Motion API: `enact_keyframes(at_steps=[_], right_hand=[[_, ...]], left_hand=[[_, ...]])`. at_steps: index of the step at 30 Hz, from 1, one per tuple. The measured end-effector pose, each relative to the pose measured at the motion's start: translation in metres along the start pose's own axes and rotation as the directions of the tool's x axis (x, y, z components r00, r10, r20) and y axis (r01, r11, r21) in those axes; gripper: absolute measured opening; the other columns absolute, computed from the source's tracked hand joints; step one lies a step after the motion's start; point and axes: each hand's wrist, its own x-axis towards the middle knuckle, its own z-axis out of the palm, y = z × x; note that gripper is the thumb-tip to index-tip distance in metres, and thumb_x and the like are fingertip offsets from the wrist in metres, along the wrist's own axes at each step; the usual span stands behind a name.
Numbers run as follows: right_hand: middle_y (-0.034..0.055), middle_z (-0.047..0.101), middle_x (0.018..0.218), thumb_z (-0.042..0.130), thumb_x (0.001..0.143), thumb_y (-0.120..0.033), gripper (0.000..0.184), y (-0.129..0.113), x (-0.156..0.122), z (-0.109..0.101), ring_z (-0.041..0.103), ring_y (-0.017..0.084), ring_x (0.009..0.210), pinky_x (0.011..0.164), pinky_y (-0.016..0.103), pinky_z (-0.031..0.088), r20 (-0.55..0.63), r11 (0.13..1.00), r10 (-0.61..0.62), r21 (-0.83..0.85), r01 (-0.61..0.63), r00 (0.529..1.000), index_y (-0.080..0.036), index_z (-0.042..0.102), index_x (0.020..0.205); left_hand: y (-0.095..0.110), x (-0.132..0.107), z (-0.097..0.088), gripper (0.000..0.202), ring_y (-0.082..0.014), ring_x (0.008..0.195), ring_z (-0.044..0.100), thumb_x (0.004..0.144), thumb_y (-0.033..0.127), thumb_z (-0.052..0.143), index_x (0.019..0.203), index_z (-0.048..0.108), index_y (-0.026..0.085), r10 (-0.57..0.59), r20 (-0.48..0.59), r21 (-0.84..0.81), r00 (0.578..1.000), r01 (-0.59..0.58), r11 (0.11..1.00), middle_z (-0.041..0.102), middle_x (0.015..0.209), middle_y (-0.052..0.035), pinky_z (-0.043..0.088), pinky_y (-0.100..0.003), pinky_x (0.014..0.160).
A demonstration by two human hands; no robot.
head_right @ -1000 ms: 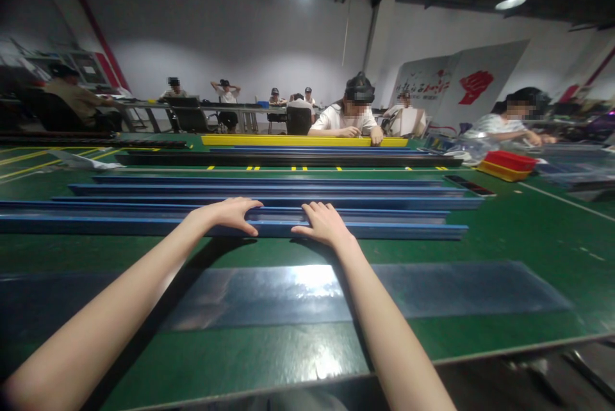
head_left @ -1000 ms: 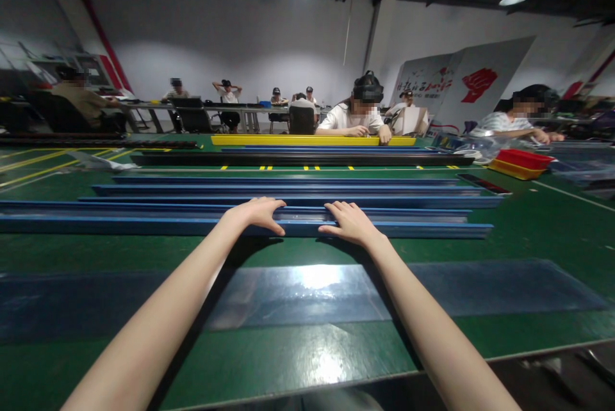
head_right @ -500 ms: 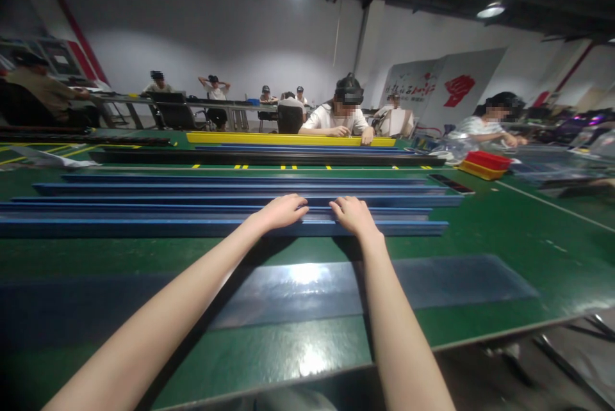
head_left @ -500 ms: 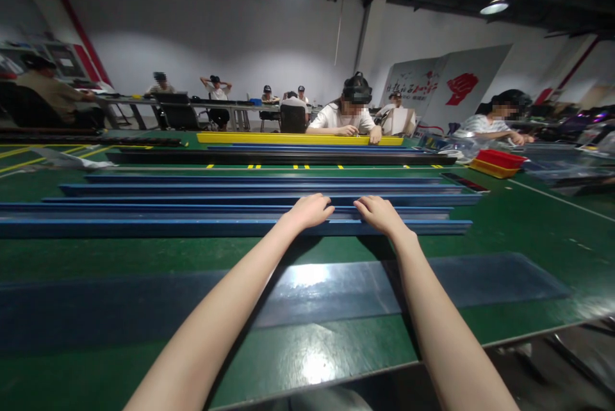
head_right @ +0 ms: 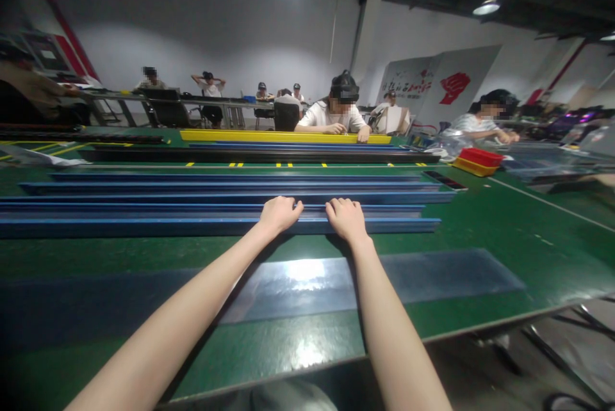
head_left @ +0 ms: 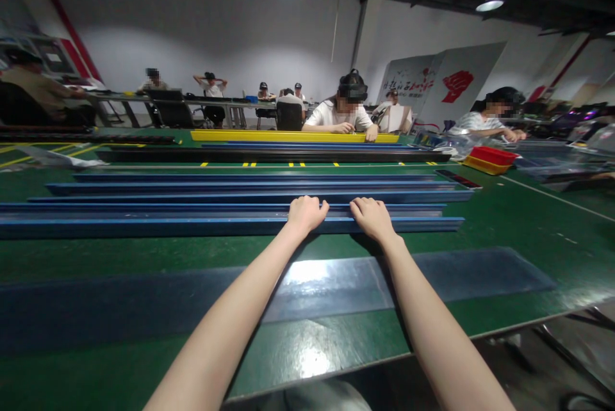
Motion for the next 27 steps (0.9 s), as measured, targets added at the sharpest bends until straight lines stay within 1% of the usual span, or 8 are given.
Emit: enact_keyframes(at_steps=[4, 8, 13, 20, 24, 27], right_hand=[[0.0048, 0.065, 0.098, 0.027, 0.093, -0.036, 0.036, 0.001, -0.002, 0.001, 0.055, 0.018, 0.094, 0.077, 0.029, 0.031, -0.015, 0.995, -0.089, 0.048, 0.09, 0.996, -0.021, 0.059, 0.099], [0.0065, 0.063, 0.106, 0.028, 0.092, -0.038, 0.037, 0.001, -0.003, 0.004, 0.054, 0.018, 0.098, 0.082, 0.029, 0.031, -0.055, 0.985, -0.144, 0.091, 0.149, 0.988, -0.019, 0.057, 0.106], [0.007, 0.061, 0.113, 0.032, 0.09, -0.044, 0.041, 0.007, -0.005, 0.007, 0.052, 0.02, 0.103, 0.089, 0.032, 0.031, -0.09, 0.976, -0.143, 0.152, 0.156, 0.986, -0.019, 0.055, 0.113], [0.008, 0.058, 0.119, 0.041, 0.08, -0.061, 0.06, 0.012, -0.007, 0.009, 0.05, 0.023, 0.109, 0.096, 0.037, 0.028, -0.113, 0.964, -0.164, 0.193, 0.184, 0.98, -0.017, 0.053, 0.119], [0.01, 0.057, 0.12, 0.044, 0.077, -0.063, 0.064, 0.011, -0.008, 0.008, 0.05, 0.025, 0.109, 0.094, 0.037, 0.031, -0.097, 0.968, -0.164, 0.175, 0.179, 0.982, -0.017, 0.052, 0.12], [0.0116, 0.057, 0.12, 0.044, 0.078, -0.062, 0.063, 0.006, -0.008, 0.006, 0.05, 0.025, 0.109, 0.09, 0.036, 0.033, -0.071, 0.973, -0.163, 0.151, 0.172, 0.984, -0.016, 0.052, 0.12]], left_hand=[[-0.006, -0.002, -0.003, 0.049, -0.0233, 0.082, 0.064, 0.086, 0.039, 0.026, 0.088, 0.069, 0.014, 0.006, 0.003, 0.012, 1.0, -0.006, 1.0, 0.068, 0.084, -0.0115, 0.047, -0.03, 0.07], [-0.02, -0.003, -0.006, 0.049, -0.0247, 0.081, 0.064, 0.085, 0.039, 0.026, 0.087, 0.069, 0.015, -0.002, 0.008, 0.021, 1.0, 0.001, 1.0, 0.068, 0.084, -0.0119, 0.048, -0.031, 0.068], [-0.045, -0.006, -0.013, 0.05, -0.0259, 0.08, 0.064, 0.085, 0.04, 0.026, 0.086, 0.069, 0.015, -0.046, 0.027, 0.061, 0.999, 0.044, 0.997, 0.068, 0.083, -0.0127, 0.048, -0.033, 0.067], [-0.079, -0.015, -0.022, 0.048, -0.0262, 0.081, 0.064, 0.083, 0.04, 0.026, 0.084, 0.069, 0.018, -0.076, 0.048, 0.105, 0.996, 0.07, 0.992, 0.068, 0.084, -0.0117, 0.047, -0.032, 0.068], [-0.092, -0.018, -0.025, 0.047, -0.0266, 0.082, 0.063, 0.083, 0.04, 0.025, 0.085, 0.068, 0.019, -0.088, 0.049, 0.115, 0.995, 0.082, 0.99, 0.068, 0.085, -0.0107, 0.047, -0.032, 0.068], [-0.096, -0.02, -0.029, 0.046, -0.0264, 0.083, 0.063, 0.083, 0.037, 0.025, 0.085, 0.067, 0.019, -0.092, 0.073, 0.13, 0.993, 0.082, 0.988, 0.068, 0.087, -0.0102, 0.047, -0.032, 0.067]])
